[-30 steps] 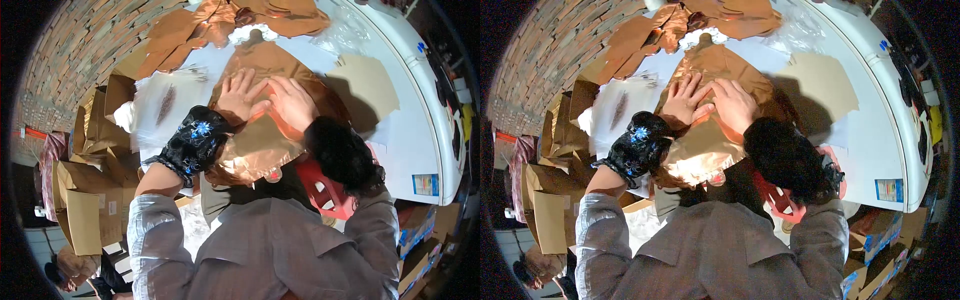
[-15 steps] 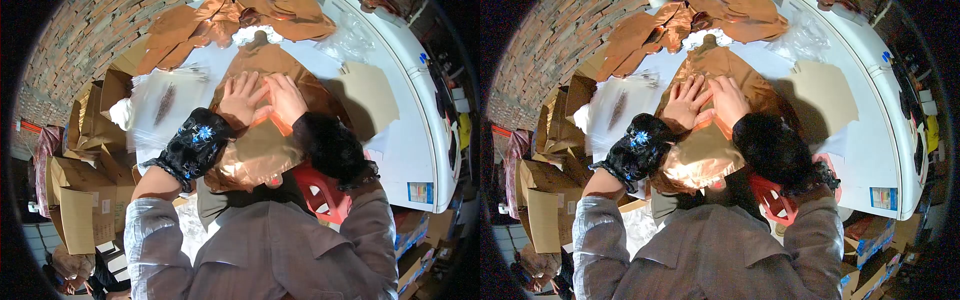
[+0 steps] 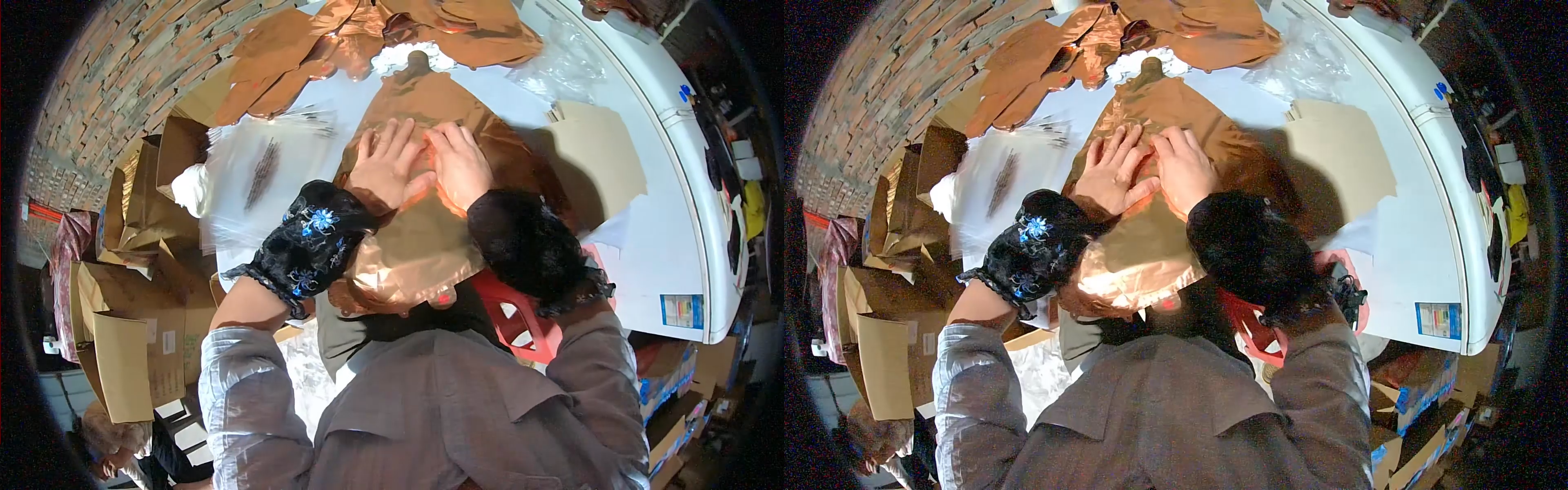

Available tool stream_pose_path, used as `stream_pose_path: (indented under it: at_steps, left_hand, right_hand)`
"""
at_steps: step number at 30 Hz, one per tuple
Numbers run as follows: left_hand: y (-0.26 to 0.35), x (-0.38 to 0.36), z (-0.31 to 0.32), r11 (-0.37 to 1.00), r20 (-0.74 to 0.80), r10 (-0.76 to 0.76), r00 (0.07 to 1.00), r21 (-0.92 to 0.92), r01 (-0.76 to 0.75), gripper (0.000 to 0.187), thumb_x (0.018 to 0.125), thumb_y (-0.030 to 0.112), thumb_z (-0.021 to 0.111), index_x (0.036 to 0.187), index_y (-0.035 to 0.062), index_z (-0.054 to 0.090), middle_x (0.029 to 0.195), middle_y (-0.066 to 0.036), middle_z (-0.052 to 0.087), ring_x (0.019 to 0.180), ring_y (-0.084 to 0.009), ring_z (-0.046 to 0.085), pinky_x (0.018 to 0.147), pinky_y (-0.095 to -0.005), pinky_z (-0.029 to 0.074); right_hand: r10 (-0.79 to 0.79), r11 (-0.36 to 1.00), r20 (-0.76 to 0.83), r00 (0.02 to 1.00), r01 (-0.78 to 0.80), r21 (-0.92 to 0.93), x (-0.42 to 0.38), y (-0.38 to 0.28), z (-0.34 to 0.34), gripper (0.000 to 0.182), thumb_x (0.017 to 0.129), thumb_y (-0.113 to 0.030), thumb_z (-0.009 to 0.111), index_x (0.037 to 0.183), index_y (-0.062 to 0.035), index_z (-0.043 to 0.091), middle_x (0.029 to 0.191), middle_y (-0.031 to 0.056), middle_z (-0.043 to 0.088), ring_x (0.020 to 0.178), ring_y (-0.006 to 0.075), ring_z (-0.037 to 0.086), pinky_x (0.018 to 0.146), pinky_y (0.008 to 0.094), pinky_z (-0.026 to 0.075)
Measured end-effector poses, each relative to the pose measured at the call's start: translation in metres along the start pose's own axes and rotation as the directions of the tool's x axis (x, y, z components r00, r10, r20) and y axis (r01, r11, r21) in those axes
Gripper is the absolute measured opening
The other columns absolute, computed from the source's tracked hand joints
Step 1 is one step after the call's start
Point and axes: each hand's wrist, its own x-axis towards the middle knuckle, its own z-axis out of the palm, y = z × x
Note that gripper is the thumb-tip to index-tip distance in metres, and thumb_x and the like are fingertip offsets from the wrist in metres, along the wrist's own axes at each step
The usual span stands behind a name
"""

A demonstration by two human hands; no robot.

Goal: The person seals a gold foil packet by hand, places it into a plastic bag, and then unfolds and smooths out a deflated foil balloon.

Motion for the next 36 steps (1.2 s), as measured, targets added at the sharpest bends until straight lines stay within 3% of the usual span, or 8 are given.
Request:
stream_pose_path:
  at_steps: [9, 24, 27, 30, 33, 34, 36]
  left_hand:
    - [-0.004, 0.004, -0.006, 0.993, 0.026, 0.002, 1.000, -0.116, 0.001, 0.063, 0.098, 0.053, 0.047, 0.143, 0.0084, 0.043, 0.159, -0.018, 0.028, 0.150, -0.0385, 0.018, 0.117, -0.0629, 0.015]
    - [-0.007, 0.004, -0.015, 0.995, 0.092, 0.004, 0.996, -0.097, 0.005, 0.056, 0.102, 0.052, 0.043, 0.140, 0.0122, 0.045, 0.159, -0.016, 0.029, 0.149, -0.0402, 0.022, 0.114, -0.0650, 0.016]
    - [-0.007, 0.004, -0.016, 0.997, 0.093, 0.004, 0.996, -0.082, 0.004, 0.054, 0.102, 0.051, 0.044, 0.139, 0.0119, 0.046, 0.158, -0.015, 0.030, 0.148, -0.0395, 0.024, 0.115, -0.0623, 0.018]
    - [-0.016, -0.001, -0.017, 0.996, -0.005, 0.016, 1.000, -0.085, -0.016, 0.049, 0.102, 0.045, 0.047, 0.137, 0.0116, 0.049, 0.155, -0.016, 0.035, 0.146, -0.0361, 0.029, 0.115, -0.0584, 0.021]
    - [-0.025, -0.014, -0.054, 0.992, -0.037, -0.090, 0.995, -0.096, 0.086, 0.043, 0.101, 0.038, 0.053, 0.133, 0.0101, 0.052, 0.144, -0.017, 0.047, 0.137, -0.0342, 0.042, 0.113, -0.0527, 0.027]
    - [-0.041, -0.020, -0.055, 0.966, -0.143, -0.156, 0.977, -0.229, 0.120, 0.036, 0.099, 0.025, 0.058, 0.130, 0.0080, 0.055, 0.131, -0.018, 0.057, 0.125, -0.0355, 0.053, 0.106, -0.0460, 0.039]
    - [-0.061, -0.051, -0.068, 0.918, -0.217, -0.308, 0.926, -0.324, 0.229, 0.031, 0.098, 0.015, 0.058, 0.128, 0.0056, 0.056, 0.115, -0.017, 0.063, 0.108, -0.0304, 0.063, 0.092, -0.0364, 0.048]
  right_hand:
    - [-0.043, 0.998, -0.014, 0.999, 0.043, -0.037, 0.000, 0.000, 0.000, 0.032, 0.084, -0.008, 0.062, 0.116, -0.0036, 0.063, 0.115, 0.0074, 0.056, 0.110, 0.0295, 0.054, 0.091, 0.0398, 0.050]
    - [-0.065, 0.997, -0.002, 0.998, 0.065, -0.038, 0.000, -0.002, -0.004, 0.033, 0.084, -0.008, 0.062, 0.116, -0.0021, 0.062, 0.114, 0.0090, 0.056, 0.110, 0.0301, 0.054, 0.092, 0.0398, 0.050]
    - [-0.073, 0.997, 0.003, 0.997, 0.073, -0.034, 0.000, -0.003, -0.006, 0.034, 0.083, -0.007, 0.063, 0.116, -0.0012, 0.062, 0.114, 0.0100, 0.056, 0.110, 0.0305, 0.054, 0.092, 0.0400, 0.050]
    - [-0.073, 0.997, -0.004, 0.997, 0.073, -0.022, 0.000, -0.002, -0.005, 0.034, 0.082, -0.006, 0.062, 0.116, -0.0010, 0.062, 0.114, 0.0106, 0.056, 0.110, 0.0307, 0.054, 0.092, 0.0403, 0.050]
    - [-0.045, 0.999, -0.006, 0.999, 0.045, 0.028, 0.000, -0.001, -0.001, 0.032, 0.082, -0.006, 0.061, 0.114, -0.0019, 0.062, 0.113, 0.0103, 0.057, 0.109, 0.0308, 0.055, 0.091, 0.0405, 0.050]
    - [-0.027, 0.998, 0.005, 1.000, 0.027, 0.060, 0.000, 0.001, 0.002, 0.031, 0.083, -0.006, 0.060, 0.113, -0.0024, 0.062, 0.112, 0.0101, 0.057, 0.108, 0.0309, 0.055, 0.091, 0.0404, 0.050]
    - [-0.029, 0.999, 0.032, 0.999, 0.028, 0.030, -0.002, 0.001, 0.004, 0.030, 0.083, -0.006, 0.059, 0.113, -0.0036, 0.062, 0.111, 0.0097, 0.057, 0.107, 0.0309, 0.055, 0.090, 0.0404, 0.050]
